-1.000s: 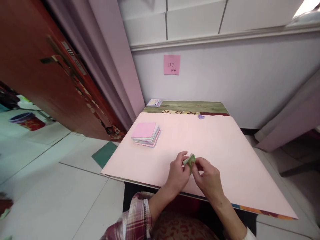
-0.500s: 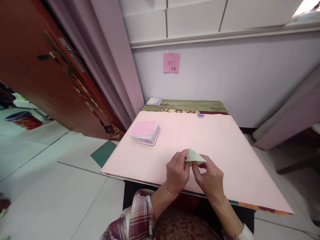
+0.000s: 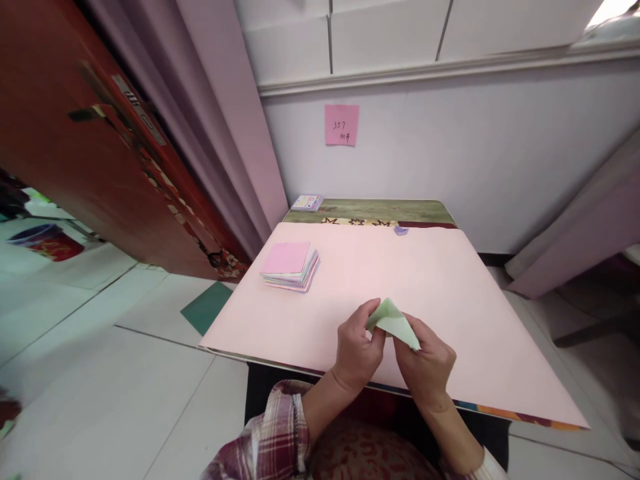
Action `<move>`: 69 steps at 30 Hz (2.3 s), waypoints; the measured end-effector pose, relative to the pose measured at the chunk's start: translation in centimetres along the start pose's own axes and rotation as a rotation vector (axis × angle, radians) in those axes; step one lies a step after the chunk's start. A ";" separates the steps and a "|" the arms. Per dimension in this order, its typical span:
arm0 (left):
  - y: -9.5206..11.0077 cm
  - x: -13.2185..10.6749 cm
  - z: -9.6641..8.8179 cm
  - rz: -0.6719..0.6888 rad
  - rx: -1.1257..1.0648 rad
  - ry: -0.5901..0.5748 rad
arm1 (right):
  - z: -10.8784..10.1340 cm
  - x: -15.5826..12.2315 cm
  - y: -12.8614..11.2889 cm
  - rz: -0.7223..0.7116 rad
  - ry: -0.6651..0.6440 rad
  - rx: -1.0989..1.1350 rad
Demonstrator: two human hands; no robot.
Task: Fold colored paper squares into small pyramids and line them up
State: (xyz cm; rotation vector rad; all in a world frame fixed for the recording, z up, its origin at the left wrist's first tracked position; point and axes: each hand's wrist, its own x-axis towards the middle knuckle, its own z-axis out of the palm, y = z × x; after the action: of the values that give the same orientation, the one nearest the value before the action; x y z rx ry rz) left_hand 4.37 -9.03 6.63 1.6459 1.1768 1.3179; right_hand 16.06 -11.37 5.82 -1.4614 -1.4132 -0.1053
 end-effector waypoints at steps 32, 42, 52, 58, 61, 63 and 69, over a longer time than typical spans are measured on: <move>0.9 0.3 1.4 -0.524 -0.660 0.237 | -0.4 -0.8 0.8 -0.377 -0.026 -0.209; 1.9 -0.1 0.5 -0.681 -0.963 0.030 | -0.4 -0.6 2.3 -0.453 -0.148 -0.084; 0.8 0.5 0.0 -0.716 -0.914 0.077 | -0.4 -0.4 3.0 -0.226 -0.366 0.175; -1.7 1.1 1.1 -0.671 -0.865 0.145 | 0.7 0.2 3.0 0.627 -0.429 0.623; -3.6 1.6 1.4 -0.649 -0.777 0.129 | 1.9 0.6 4.0 0.715 -0.425 0.720; -5.2 2.1 1.1 -0.616 -0.646 0.108 | 2.8 0.9 5.0 0.688 -0.407 0.655; -9.7 4.0 -0.8 -0.311 -0.034 -0.013 | 5.7 1.3 7.5 0.521 -0.475 0.344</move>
State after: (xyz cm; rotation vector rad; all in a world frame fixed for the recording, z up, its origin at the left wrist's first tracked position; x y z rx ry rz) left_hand 1.74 -2.06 -0.77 1.3791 1.3327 1.1218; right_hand 18.98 -4.67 -0.24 -1.5650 -1.2782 0.8186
